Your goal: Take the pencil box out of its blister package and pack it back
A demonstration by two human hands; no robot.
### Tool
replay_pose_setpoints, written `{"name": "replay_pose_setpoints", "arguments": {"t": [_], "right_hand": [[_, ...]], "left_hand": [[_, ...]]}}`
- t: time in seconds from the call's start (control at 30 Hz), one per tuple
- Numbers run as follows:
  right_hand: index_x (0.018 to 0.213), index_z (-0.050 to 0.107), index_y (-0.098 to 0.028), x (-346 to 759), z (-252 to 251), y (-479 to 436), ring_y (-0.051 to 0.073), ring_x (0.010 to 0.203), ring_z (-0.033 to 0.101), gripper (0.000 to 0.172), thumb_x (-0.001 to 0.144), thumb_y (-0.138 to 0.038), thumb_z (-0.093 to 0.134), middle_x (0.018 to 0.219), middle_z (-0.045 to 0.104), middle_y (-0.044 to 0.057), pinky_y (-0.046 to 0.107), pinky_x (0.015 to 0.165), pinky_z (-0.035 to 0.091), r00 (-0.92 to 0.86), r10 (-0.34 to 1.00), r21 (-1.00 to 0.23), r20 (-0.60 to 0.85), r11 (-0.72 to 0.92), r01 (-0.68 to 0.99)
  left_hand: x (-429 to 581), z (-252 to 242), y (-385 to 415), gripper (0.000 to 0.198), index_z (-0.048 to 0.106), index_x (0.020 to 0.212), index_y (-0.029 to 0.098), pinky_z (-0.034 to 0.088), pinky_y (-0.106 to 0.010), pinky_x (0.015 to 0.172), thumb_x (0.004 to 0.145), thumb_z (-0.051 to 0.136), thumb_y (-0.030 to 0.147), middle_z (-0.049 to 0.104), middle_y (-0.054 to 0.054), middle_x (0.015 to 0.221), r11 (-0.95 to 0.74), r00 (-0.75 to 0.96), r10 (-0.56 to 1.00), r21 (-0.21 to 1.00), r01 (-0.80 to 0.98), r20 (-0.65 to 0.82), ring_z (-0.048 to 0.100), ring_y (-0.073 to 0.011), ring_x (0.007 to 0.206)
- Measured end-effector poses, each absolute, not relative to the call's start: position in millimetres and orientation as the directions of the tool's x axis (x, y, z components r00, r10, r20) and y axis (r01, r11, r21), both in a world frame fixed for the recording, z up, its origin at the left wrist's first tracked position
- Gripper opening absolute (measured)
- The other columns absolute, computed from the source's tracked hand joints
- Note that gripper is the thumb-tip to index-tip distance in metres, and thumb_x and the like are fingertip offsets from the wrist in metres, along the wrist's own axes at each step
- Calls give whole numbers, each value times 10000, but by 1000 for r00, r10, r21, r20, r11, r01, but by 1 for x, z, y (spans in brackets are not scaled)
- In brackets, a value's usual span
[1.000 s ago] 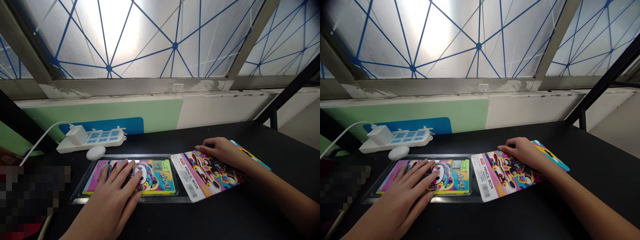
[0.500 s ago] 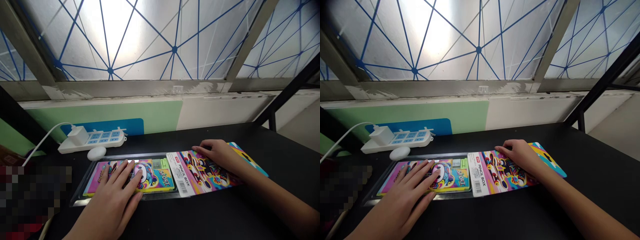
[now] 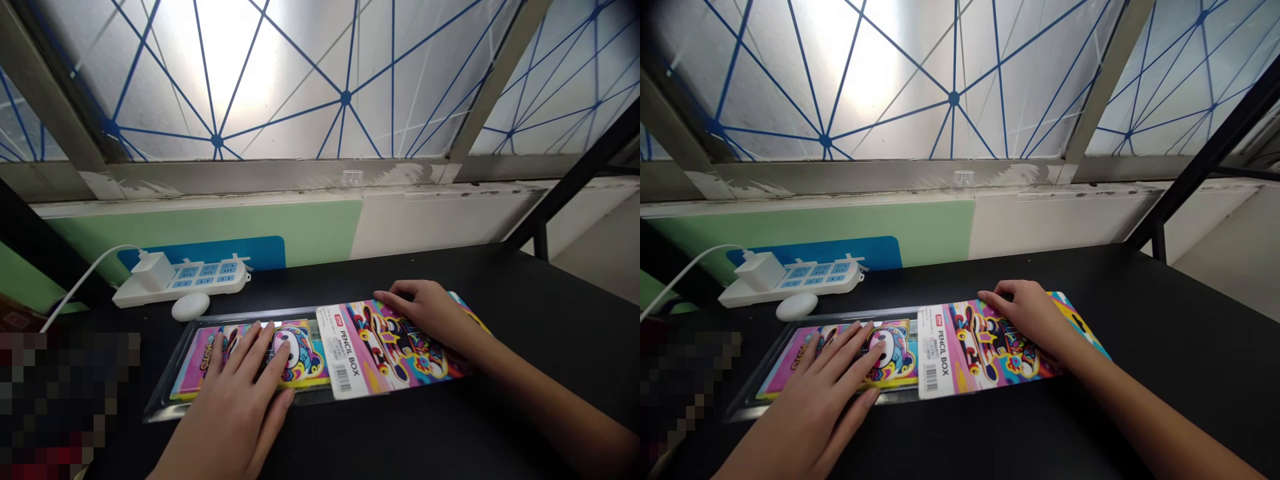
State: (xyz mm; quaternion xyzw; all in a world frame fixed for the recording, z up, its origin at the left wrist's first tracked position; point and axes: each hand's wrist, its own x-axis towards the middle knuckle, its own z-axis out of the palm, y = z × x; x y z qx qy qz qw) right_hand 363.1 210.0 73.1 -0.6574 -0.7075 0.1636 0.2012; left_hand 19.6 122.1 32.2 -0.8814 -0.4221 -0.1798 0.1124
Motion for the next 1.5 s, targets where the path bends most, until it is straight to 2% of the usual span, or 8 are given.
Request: {"name": "replay_pose_setpoints", "arguments": {"t": [0.2,0.4,0.5,0.7,0.93,1.17,1.3,1.5], "right_hand": [[720,658,-246,340,65,201,222,699,652,506,956,-661,491,726,722,23,317,628,439,-100,994,-546,45,109,831],[897,695,-245,351,65,204,240,861,685,442,966,-636,501,931,753,36,332,756,493,-245,970,-572,14,208,793],[1008,704,-249,363,69,205,249,940,684,414,926,-637,587,1054,746,42,341,823,505,-327,945,-573,-16,260,778],[1100,675,-255,377,65,209,265,1000,674,434,948,-648,573,1125,720,54,376,874,510,-350,935,-542,-64,261,798],[1134,675,-232,337,62,200,279,991,676,372,1066,-500,426,1084,704,97,432,875,515,-449,889,-294,94,455,840],[1099,681,-222,243,68,181,266,939,669,253,1069,-381,486,1043,714,75,465,897,518,-634,757,-130,156,652,747],[1262,638,-173,234,73,184,336,1129,640,381,1054,-455,489,1289,660,172,529,961,507,-637,724,-75,266,674,735],[1251,672,-207,321,74,213,418,1173,651,595,958,-686,474,1411,607,202,628,981,495,-445,816,-120,369,516,848]], "left_hand": [[48,44,96,639,301,1597,360,380,-671,1149,1008,533,271,351,-106,1682,-588,414,796,404,701,441,401,-403,1495],[49,69,92,320,582,1307,391,333,-529,1223,989,553,368,439,15,1634,-230,-190,936,923,307,296,402,-336,1503],[28,74,115,294,617,1226,381,102,-479,1296,942,629,308,438,58,1620,-196,-367,895,962,188,254,252,-254,1571],[12,72,140,317,594,1284,331,353,-622,1178,972,616,280,533,-59,1525,149,-370,879,910,-386,-301,516,-328,1414],[31,73,130,370,493,1407,283,416,-542,1152,1038,487,294,578,-157,1481,191,-252,868,756,-626,-428,605,-321,1340],[41,64,116,482,370,1461,309,510,-479,1062,1026,523,450,619,-154,1441,243,-119,931,830,-502,-345,668,-300,1253],[36,63,117,491,313,1450,317,529,-501,1015,1010,525,363,504,-158,1559,215,-185,943,930,-298,-278,670,-316,1242],[24,50,128,495,312,1441,261,249,-493,1240,989,509,306,331,-158,1653,36,-225,973,996,-76,-53,257,-273,1567]]}}
